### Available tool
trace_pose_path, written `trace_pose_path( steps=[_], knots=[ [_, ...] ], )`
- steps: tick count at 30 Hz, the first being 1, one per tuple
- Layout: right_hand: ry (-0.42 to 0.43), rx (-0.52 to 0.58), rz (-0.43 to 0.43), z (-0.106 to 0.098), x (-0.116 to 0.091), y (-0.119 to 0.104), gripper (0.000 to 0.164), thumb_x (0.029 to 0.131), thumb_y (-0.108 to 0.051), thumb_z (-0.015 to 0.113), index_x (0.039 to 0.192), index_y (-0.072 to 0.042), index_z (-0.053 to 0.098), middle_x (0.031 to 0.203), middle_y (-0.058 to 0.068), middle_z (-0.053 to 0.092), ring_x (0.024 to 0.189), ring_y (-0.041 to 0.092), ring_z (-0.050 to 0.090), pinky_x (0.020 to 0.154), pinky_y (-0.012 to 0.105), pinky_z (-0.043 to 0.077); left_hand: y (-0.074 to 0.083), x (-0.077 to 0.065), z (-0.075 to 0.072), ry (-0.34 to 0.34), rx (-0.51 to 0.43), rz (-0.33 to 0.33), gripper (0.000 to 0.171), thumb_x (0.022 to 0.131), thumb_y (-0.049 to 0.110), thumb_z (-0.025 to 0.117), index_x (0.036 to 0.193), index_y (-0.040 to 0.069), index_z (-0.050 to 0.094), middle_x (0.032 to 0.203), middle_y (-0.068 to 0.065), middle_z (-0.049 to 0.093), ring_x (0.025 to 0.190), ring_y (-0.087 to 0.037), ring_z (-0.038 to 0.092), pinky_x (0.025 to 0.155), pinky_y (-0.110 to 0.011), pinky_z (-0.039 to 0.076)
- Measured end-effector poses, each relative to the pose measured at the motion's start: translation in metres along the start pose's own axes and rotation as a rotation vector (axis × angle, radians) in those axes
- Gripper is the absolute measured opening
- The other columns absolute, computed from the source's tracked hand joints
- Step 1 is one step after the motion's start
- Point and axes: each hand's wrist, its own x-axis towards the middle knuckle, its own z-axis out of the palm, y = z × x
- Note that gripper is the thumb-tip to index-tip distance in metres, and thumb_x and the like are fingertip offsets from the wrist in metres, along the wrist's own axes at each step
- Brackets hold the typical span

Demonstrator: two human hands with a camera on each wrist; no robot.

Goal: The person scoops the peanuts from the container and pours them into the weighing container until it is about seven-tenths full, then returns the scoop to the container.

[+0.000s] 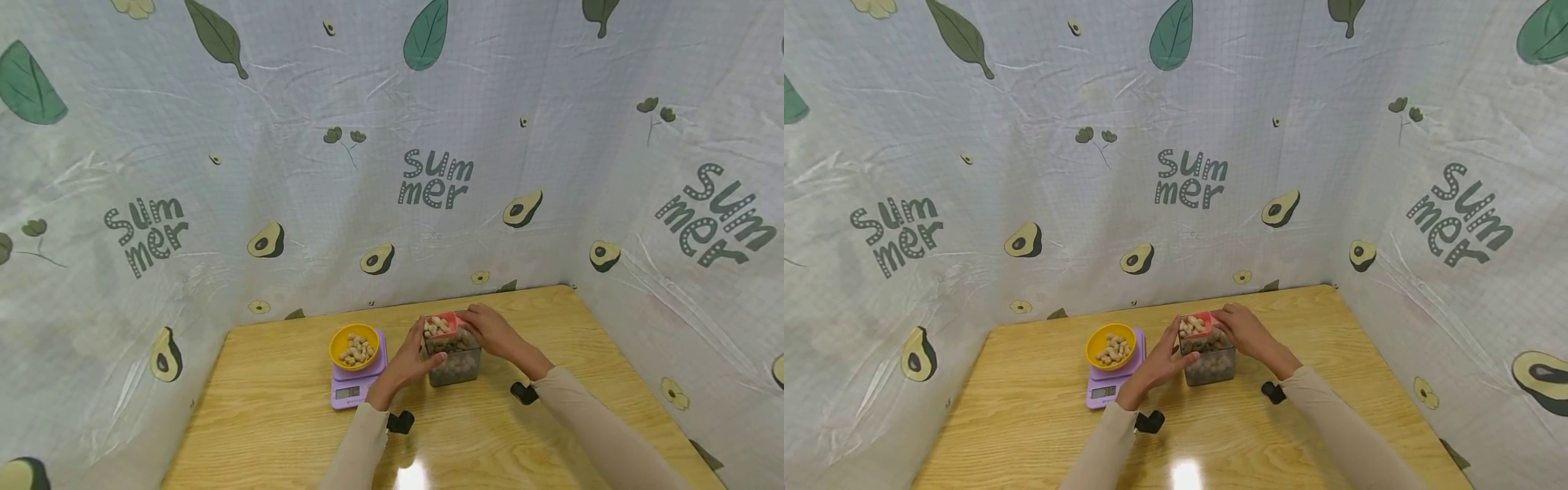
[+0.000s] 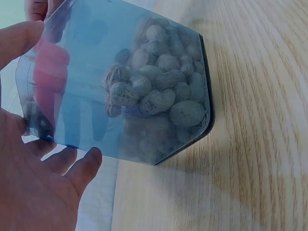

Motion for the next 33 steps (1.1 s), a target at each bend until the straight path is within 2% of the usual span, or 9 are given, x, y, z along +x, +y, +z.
trace_pose_path(
  steps=[5, 12, 16, 21, 29, 33],
  knots=[
    [0.013, 0.013, 0.031, 0.0, -0.003, 0.003, 0.028, 0.094, -0.01, 0.063, 0.12, -0.002, 0.067, 0.087, 0.004, 0.06, 0.079, 0.019, 0.055, 0.07, 0.036, 0.048, 0.0, 0.001, -0.001, -0.007, 0.024, -0.013, 0.106, 0.087, 0.072, 0.053, 0.16, 0.017, -0.002, 0.167, -0.012, 0.003, 0.15, -0.037, 0.022, 0.117, -0.052, 0.033],
    [0.014, 0.096, 0.095, 0.001, -0.013, 0.008, 0.03, 0.097, -0.013, 0.06, 0.124, -0.004, 0.067, 0.079, -0.002, 0.054, 0.07, 0.009, 0.042, 0.064, 0.026, 0.036, 0.001, 0.001, -0.001, -0.003, 0.056, -0.026, 0.103, 0.088, 0.07, 0.053, 0.16, 0.02, -0.002, 0.167, -0.011, 0.004, 0.151, -0.038, 0.021, 0.118, -0.056, 0.028],
    [0.018, 0.123, 0.131, 0.001, -0.019, 0.011, 0.03, 0.097, -0.014, 0.059, 0.123, -0.004, 0.067, 0.08, -0.004, 0.056, 0.072, 0.007, 0.042, 0.065, 0.026, 0.036, 0.0, 0.001, -0.001, -0.004, 0.059, -0.033, 0.103, 0.088, 0.069, 0.054, 0.16, 0.021, -0.002, 0.167, -0.01, 0.004, 0.15, -0.037, 0.022, 0.118, -0.056, 0.029],
    [0.037, 0.153, 0.162, -0.006, -0.024, 0.01, 0.026, 0.097, -0.014, 0.059, 0.12, -0.004, 0.068, 0.083, -0.002, 0.059, 0.072, 0.008, 0.045, 0.065, 0.028, 0.039, -0.001, 0.002, 0.0, -0.005, 0.033, -0.033, 0.105, 0.087, 0.07, 0.054, 0.16, 0.023, -0.004, 0.167, -0.009, 0.002, 0.149, -0.038, 0.024, 0.117, -0.056, 0.03],
    [0.028, 0.129, 0.184, -0.02, -0.027, 0.007, 0.027, 0.1, -0.016, 0.056, 0.119, -0.002, 0.066, 0.091, 0.003, 0.065, 0.083, 0.018, 0.058, 0.074, 0.04, 0.05, 0.002, -0.001, -0.004, 0.041, 0.043, 0.006, 0.113, 0.081, 0.083, 0.046, 0.16, 0.019, -0.003, 0.167, -0.011, 0.002, 0.153, -0.036, 0.013, 0.119, -0.058, 0.024],
    [0.039, 0.128, 0.19, -0.029, -0.026, 0.003, 0.026, 0.1, -0.017, 0.055, 0.118, -0.001, 0.066, 0.096, 0.006, 0.066, 0.089, 0.024, 0.061, 0.078, 0.046, 0.052, 0.006, -0.004, -0.01, 0.062, 0.059, -0.014, 0.108, 0.084, 0.077, 0.051, 0.16, 0.022, -0.003, 0.168, -0.008, 0.002, 0.153, -0.035, 0.013, 0.119, -0.058, 0.024]
  ],
)
